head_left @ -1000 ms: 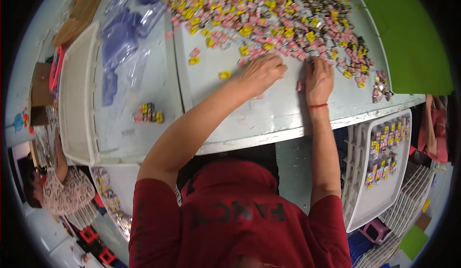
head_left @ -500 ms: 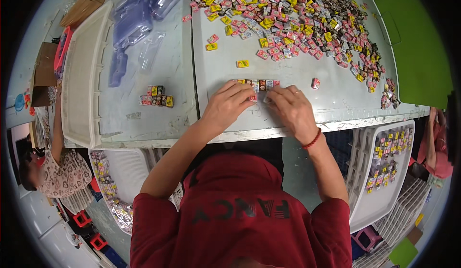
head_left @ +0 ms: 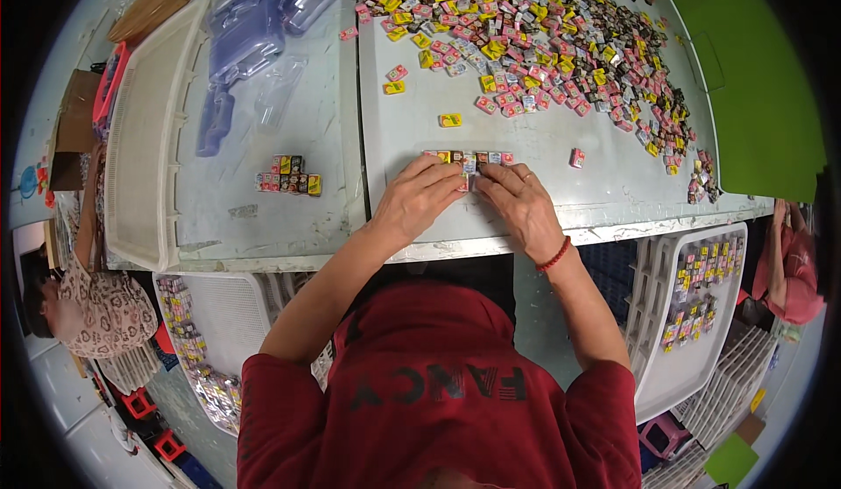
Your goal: Packaging small toy parts into plastic bags.
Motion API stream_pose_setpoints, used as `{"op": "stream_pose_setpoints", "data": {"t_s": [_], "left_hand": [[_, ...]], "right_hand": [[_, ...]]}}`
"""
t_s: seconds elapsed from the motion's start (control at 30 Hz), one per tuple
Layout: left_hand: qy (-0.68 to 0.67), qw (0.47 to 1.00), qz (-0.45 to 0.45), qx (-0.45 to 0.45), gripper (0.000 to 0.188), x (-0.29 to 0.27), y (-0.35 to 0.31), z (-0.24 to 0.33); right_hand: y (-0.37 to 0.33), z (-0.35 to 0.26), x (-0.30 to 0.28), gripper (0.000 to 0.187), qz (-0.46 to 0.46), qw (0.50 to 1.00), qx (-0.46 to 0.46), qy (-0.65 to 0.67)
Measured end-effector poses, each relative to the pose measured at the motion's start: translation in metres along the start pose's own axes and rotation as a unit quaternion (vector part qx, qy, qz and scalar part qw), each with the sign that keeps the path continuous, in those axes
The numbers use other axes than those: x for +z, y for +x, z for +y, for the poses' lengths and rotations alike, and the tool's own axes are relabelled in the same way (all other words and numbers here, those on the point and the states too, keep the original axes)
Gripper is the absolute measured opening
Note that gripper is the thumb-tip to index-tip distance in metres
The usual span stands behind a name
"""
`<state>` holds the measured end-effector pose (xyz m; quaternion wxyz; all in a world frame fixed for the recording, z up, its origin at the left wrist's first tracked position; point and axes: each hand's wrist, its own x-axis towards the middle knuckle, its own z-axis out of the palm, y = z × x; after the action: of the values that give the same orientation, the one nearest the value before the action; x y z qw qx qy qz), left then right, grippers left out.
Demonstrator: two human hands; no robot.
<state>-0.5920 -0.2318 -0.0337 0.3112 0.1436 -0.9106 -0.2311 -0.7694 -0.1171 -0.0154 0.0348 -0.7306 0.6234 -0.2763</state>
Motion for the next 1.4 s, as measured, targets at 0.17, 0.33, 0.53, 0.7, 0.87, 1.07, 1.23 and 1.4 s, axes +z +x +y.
{"op": "stream_pose_setpoints", "data": {"t_s": [0.17,0.33,0.53,0.7,0.87,1.07,1.23,1.4], "left_hand": [[0.041,0.999,-0.019,0.023,0.026,-0.008,-0.001,-0.001],[0.029,0.998,-0.05,0.029,0.026,-0.011,0.004,0.001],[0.004,0.996,-0.082,0.037,0.026,-0.012,0.002,-0.004],[0.0,0.998,-0.058,0.023,0.024,-0.005,-0.006,-0.004],[-0.009,0.999,-0.044,0.005,0.028,-0.008,-0.006,-0.002],[0.003,0.999,-0.036,0.027,0.033,-0.003,-0.001,0.0],[0.023,0.997,-0.068,0.029,0.035,0.002,0.004,0.003],[-0.013,0.998,-0.064,0.023,0.037,0.003,0.001,-0.004]], "right_hand": [[0.004,-0.007,-0.007,0.028,-0.017,1.0,0.009,0.005],[-0.005,-0.006,-0.004,0.031,-0.027,0.999,0.018,-0.032],[-0.008,-0.007,0.001,0.036,0.021,1.0,-0.013,-0.019],[-0.004,-0.01,-0.006,0.04,-0.026,0.996,-0.034,-0.077],[-0.006,-0.012,-0.007,0.046,-0.043,0.991,-0.035,-0.126],[0.0,-0.014,-0.014,0.043,-0.099,0.986,-0.042,-0.126],[-0.017,-0.01,0.002,0.039,0.086,0.979,0.143,0.12],[-0.003,-0.003,0.006,0.03,0.092,0.988,0.082,0.091]]}}
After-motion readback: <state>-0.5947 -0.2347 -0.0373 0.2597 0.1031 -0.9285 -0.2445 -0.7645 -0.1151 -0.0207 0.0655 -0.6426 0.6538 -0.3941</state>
